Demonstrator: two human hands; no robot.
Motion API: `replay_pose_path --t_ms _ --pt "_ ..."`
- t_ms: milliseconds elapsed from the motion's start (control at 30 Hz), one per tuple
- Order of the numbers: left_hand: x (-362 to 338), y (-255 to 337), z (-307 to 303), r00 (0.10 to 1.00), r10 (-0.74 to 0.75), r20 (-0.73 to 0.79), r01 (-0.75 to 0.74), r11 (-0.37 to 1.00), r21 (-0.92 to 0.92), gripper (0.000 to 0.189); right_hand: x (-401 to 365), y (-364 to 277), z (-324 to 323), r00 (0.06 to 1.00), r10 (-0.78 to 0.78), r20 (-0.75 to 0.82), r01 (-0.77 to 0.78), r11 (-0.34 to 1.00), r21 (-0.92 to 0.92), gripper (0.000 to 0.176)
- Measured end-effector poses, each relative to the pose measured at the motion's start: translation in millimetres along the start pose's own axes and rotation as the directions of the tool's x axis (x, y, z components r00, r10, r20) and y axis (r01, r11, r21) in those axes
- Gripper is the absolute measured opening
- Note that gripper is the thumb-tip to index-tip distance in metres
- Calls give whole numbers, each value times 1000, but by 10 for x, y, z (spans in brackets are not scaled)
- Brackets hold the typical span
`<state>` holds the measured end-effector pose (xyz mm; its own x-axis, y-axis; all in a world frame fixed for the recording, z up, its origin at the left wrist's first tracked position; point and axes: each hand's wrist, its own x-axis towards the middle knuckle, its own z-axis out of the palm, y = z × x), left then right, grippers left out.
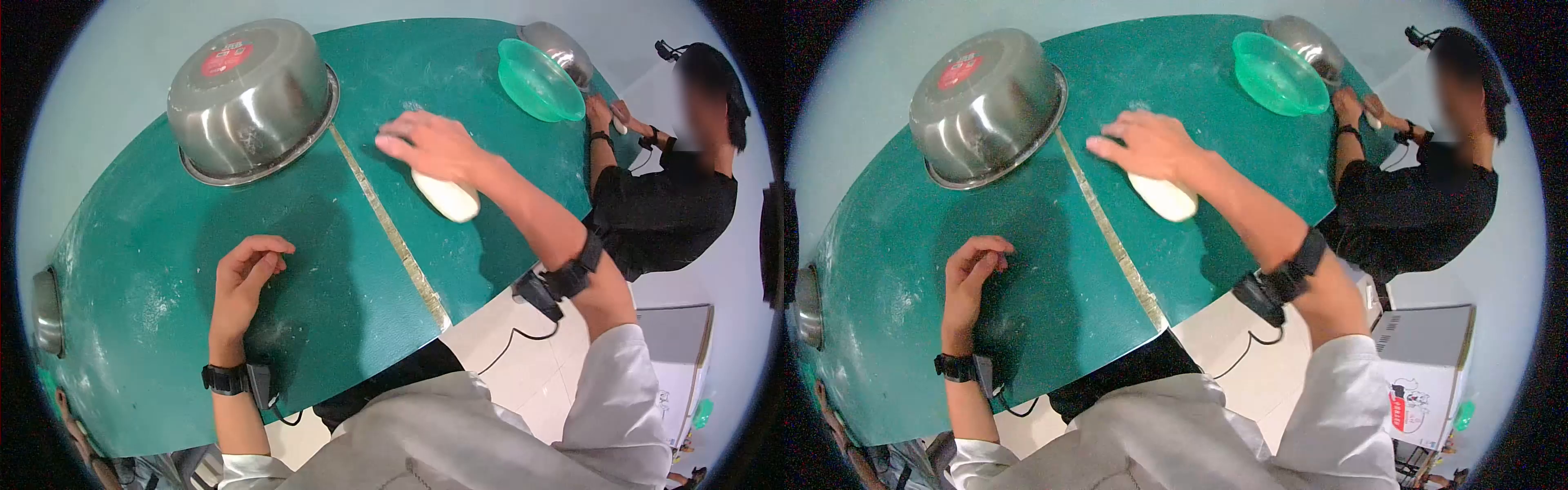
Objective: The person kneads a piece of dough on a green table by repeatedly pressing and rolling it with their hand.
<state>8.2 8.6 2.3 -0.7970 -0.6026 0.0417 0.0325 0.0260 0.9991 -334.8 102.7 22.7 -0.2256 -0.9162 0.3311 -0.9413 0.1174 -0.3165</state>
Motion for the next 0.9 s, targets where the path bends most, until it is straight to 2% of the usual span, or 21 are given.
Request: replay_pose_path --t_ms 67,100,167,200,233,300,433,500,633,700,733,800,833,900 --pt "0 -3 12 1000 0 -2 0 1000 1 16 -253 75 80 954 -288 -89 276 953 -129 57" --pt "4 -11 12 1000 -7 4 7 1000 7 16 -345 34 -4 955 -285 -85 273 953 -131 57" --pt "6 -24 11 1000 -18 12 18 1000 8 16 -470 -143 -273 976 -133 174 151 984 -94 57" --pt "6 -26 7 1000 -15 14 15 1000 13 16 -493 -203 -350 979 -32 201 54 993 -103 59" --pt "5 -27 2 1000 -14 16 14 1000 18 16 -467 -232 -418 978 -29 206 51 993 -103 59" --pt "12 -18 9 1000 -24 15 24 1000 15 17 -421 -275 -489 909 73 411 -3 986 -166 60" --pt "9 14 31 1000 -23 13 23 1000 -1 18 -323 -268 -490 853 70 517 28 984 -178 64" --pt "10 12 26 999 -35 14 35 999 -8 18 -260 -245 -536 738 60 673 53 988 -146 64" --pt "15 34 34 1000 0 27 -1 1000 9 18 -264 -229 -602 713 -1 702 67 996 -67 65" --pt "13 23 33 1000 -8 23 8 1000 -3 18 -330 -273 -505 854 -45 519 162 970 -182 60" --pt "12 21 31 1000 -15 19 15 1000 -7 18 -352 -251 -423 853 -44 520 162 969 -185 60" --pt "10 31 34 1000 -3 24 3 1000 -6 18 -403 -182 -197 944 -236 230 269 956 -122 52" --pt "8 33 33 1000 8 29 -8 1000 0 18 -376 -141 -98 943 -241 230 273 955 -119 52" --pt "17 19 22 1000 2 17 -2 1000 4 17 -248 -39 52 945 -293 -148 294 956 -10 44"
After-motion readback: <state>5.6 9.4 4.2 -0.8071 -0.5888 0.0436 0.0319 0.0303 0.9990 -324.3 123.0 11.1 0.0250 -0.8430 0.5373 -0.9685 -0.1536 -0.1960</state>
